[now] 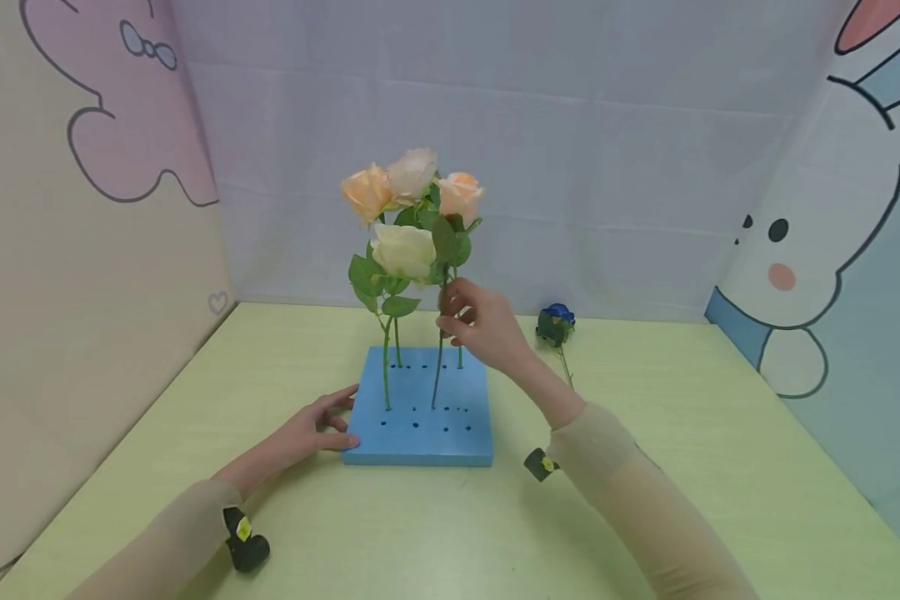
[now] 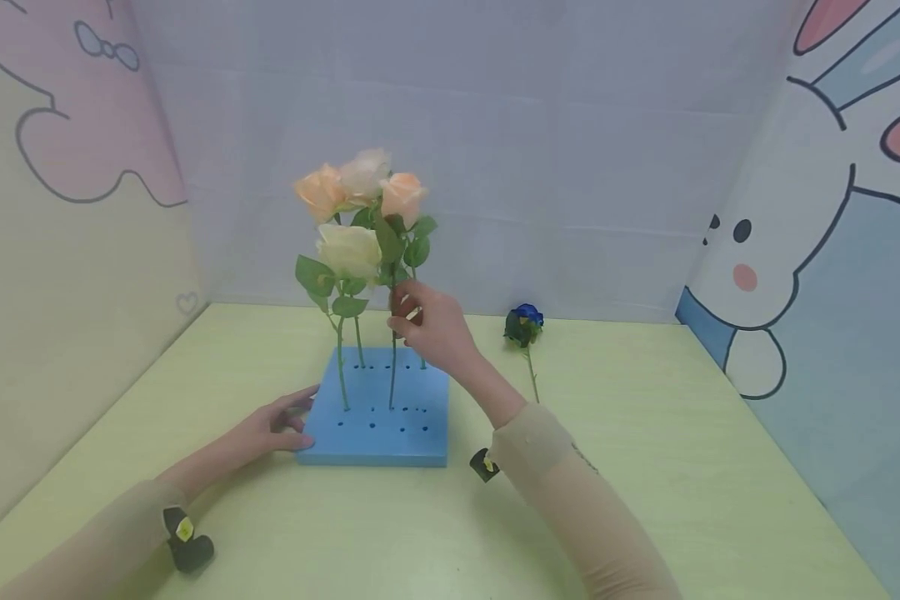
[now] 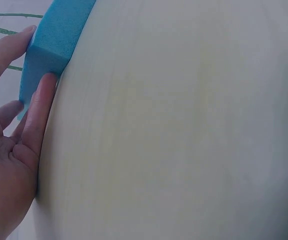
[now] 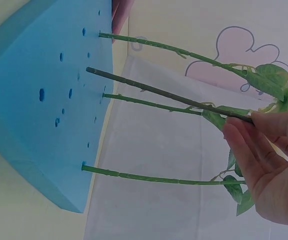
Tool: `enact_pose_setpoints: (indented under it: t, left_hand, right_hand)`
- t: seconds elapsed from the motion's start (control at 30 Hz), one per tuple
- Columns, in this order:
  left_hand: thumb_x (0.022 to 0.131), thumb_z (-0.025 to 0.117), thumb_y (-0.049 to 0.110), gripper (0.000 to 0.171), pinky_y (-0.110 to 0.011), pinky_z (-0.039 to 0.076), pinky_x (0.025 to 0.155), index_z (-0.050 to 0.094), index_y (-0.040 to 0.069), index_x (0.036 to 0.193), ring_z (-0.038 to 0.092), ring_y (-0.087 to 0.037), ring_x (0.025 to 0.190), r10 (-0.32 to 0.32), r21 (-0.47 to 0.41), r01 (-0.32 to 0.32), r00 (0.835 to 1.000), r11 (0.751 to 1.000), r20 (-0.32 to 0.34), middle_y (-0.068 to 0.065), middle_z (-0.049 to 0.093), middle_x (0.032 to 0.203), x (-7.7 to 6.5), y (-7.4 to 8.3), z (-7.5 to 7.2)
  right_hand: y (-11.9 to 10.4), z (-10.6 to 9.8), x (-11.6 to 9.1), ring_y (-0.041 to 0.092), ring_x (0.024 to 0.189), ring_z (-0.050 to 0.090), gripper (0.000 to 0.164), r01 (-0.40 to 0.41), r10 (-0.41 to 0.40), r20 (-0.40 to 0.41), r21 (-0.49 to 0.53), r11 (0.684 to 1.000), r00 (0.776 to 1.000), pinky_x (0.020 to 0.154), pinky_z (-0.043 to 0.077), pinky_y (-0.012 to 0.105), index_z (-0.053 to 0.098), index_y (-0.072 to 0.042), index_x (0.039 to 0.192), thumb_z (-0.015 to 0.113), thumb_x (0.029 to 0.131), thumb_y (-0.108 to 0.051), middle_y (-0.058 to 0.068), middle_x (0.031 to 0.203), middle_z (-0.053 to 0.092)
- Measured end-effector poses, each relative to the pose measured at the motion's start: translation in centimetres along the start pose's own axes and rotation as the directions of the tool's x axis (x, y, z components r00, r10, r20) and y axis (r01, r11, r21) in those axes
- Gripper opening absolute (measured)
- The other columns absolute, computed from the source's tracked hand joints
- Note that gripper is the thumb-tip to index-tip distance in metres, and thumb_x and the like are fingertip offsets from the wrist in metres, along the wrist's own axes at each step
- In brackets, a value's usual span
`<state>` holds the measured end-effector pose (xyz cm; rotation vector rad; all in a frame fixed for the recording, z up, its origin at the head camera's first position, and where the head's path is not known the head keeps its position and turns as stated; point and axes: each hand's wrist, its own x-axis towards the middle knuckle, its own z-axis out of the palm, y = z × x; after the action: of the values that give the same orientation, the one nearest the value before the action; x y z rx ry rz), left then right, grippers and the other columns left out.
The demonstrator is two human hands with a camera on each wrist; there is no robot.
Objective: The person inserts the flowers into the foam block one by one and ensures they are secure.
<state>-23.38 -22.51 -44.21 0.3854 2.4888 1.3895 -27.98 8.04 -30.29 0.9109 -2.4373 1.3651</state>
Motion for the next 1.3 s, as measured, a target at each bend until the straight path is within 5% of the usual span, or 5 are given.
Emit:
enact_pose_setpoints:
  t: [0.27, 0.87, 1.3]
  left_hand:
    - [0.087, 0.075, 0.031, 0.088, -0.035, 0.044, 0.090, 0.025, 0.015, 0.157, 0.052, -0.020, 0.107, 0.031, 0.004, -0.031, 1.000, 1.000, 0.006, -0.019, 0.041, 0.150, 0.31, -0.54, -0.21]
    - [0.086, 0.076, 0.032, 0.088, -0.034, 0.044, 0.090, 0.026, 0.017, 0.157, 0.052, -0.020, 0.107, 0.009, 0.012, -0.009, 1.000, 1.000, -0.016, -0.016, 0.044, 0.148, 0.02, -0.36, 0.02]
    - [0.088, 0.074, 0.031, 0.087, -0.031, 0.043, 0.090, 0.024, 0.013, 0.158, 0.052, -0.014, 0.105, 0.028, 0.016, -0.028, 1.000, 0.999, -0.005, -0.018, 0.044, 0.147, -0.35, 0.03, 0.22]
  right_hand:
    - [-0.09, 0.39, 0.43, 0.018, 0.068, 0.072, 0.008, -0.022, 0.023, 0.008, -0.032, 0.999, 1.000, 0.064, 0.060, 0.037, 0.060, -0.009, 0.100, 0.064, 0.093, -0.007, 0.013, 0.089, 0.070]
    - [-0.58, 0.14, 0.68, 0.014, 0.069, 0.072, 0.010, -0.043, 0.052, 0.098, -0.088, 0.995, 0.994, 0.061, 0.057, 0.026, 0.070, -0.008, 0.100, 0.062, 0.096, -0.013, 0.011, 0.092, 0.075]
    - [-0.83, -0.07, 0.74, 0.015, 0.074, 0.074, 0.015, -0.083, 0.093, 0.148, -0.073, 0.994, 0.985, 0.068, 0.060, 0.036, 0.074, -0.009, 0.104, 0.066, 0.095, -0.019, 0.009, 0.097, 0.077]
